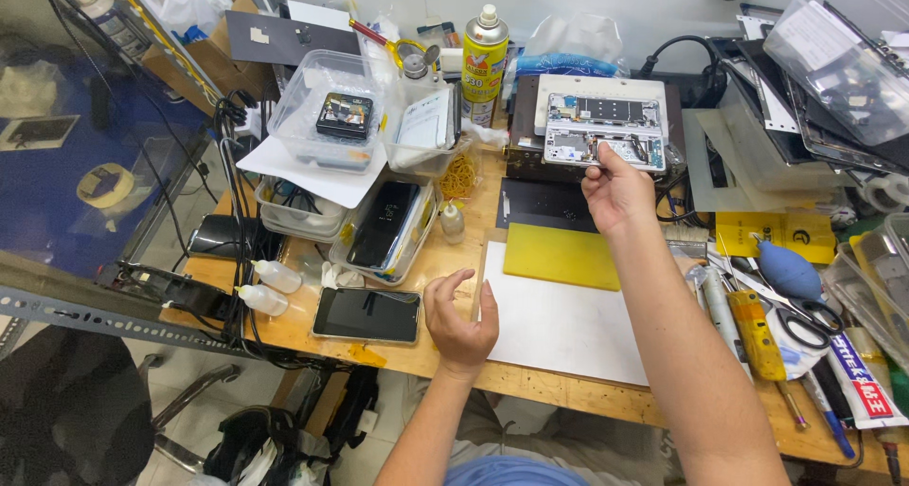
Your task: The person disassembles a smartphone by prying open the back cover and removing internal components. They then place the motherboard onto a heating device and continue to manipulate the device's internal parts.
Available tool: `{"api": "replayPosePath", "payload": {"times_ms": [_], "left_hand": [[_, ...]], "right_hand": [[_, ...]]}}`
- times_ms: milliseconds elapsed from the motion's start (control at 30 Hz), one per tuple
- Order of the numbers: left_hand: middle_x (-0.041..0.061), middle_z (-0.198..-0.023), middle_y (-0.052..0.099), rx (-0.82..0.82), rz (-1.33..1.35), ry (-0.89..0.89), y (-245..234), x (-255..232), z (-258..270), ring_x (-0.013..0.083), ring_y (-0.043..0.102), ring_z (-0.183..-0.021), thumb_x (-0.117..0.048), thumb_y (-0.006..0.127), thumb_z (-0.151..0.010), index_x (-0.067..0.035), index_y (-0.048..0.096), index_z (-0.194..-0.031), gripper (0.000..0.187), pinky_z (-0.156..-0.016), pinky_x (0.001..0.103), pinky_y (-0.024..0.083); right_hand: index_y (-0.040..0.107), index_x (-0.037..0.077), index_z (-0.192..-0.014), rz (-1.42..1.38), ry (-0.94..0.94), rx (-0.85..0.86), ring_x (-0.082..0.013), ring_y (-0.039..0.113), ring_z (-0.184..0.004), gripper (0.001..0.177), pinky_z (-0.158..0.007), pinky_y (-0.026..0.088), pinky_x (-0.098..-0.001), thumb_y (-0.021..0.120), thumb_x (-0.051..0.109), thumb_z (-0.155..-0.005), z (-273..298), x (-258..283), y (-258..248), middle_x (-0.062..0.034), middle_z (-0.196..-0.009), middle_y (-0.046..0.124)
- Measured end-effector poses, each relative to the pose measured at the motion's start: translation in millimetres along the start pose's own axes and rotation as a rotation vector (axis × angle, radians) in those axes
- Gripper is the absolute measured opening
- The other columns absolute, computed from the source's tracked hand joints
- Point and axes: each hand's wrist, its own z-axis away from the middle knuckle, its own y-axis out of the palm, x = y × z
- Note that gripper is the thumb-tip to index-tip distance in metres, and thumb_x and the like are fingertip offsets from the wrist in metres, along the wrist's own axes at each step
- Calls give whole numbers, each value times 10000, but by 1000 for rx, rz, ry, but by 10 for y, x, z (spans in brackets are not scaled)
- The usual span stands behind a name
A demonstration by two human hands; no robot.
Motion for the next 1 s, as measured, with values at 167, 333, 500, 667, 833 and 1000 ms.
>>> {"api": "replayPosePath", "payload": {"times_ms": [167,333,500,667,833,1000], "left_hand": [[46,-992,792,-4,7,23,23,34,22,282,694,-851,-103,797,-864,-44,678,-1135,302,-738,380,554],[46,-971,793,7,21,18,37,62,51,285,698,-845,-94,812,-845,-41,685,-1117,304,-745,391,557],[29,-969,780,35,13,48,37,52,59,279,695,-849,-83,782,-874,-55,696,-1104,247,-762,391,551],[58,-989,763,106,-3,33,-16,-16,92,278,696,-913,-116,769,-903,-59,693,-1098,217,-795,387,578],[80,-913,735,210,158,77,126,-224,-88,269,675,-835,-75,706,-954,-53,692,-994,48,-771,378,558],[129,-923,806,531,611,-986,998,-324,-416,110,631,-653,-236,737,-1019,-3,761,-1100,248,-573,231,527]], "right_hand": [[588,-1,-1020,2,0,-10,-150,663,-628,269,-525,498,-210,845,29,-948,-52,-31,-3,-68,-824,574],[585,0,-1031,1,-6,-32,-151,658,-619,272,-523,501,-204,841,33,-946,-117,-89,-22,-76,-822,573],[584,10,-1014,6,20,-25,-171,697,-639,301,-546,562,-209,857,119,-954,-58,-84,-19,-84,-838,594],[601,28,-987,34,79,-11,-201,694,-725,321,-624,605,-259,862,210,-941,136,83,25,-105,-857,621],[644,25,-1098,161,148,6,-263,740,-913,310,-768,637,-308,822,230,-947,335,258,14,-197,-981,711],[526,-1,-1147,81,9,219,-355,804,-965,351,-881,687,-450,762,227,-1022,447,202,-274,-291,-1174,755]]}}
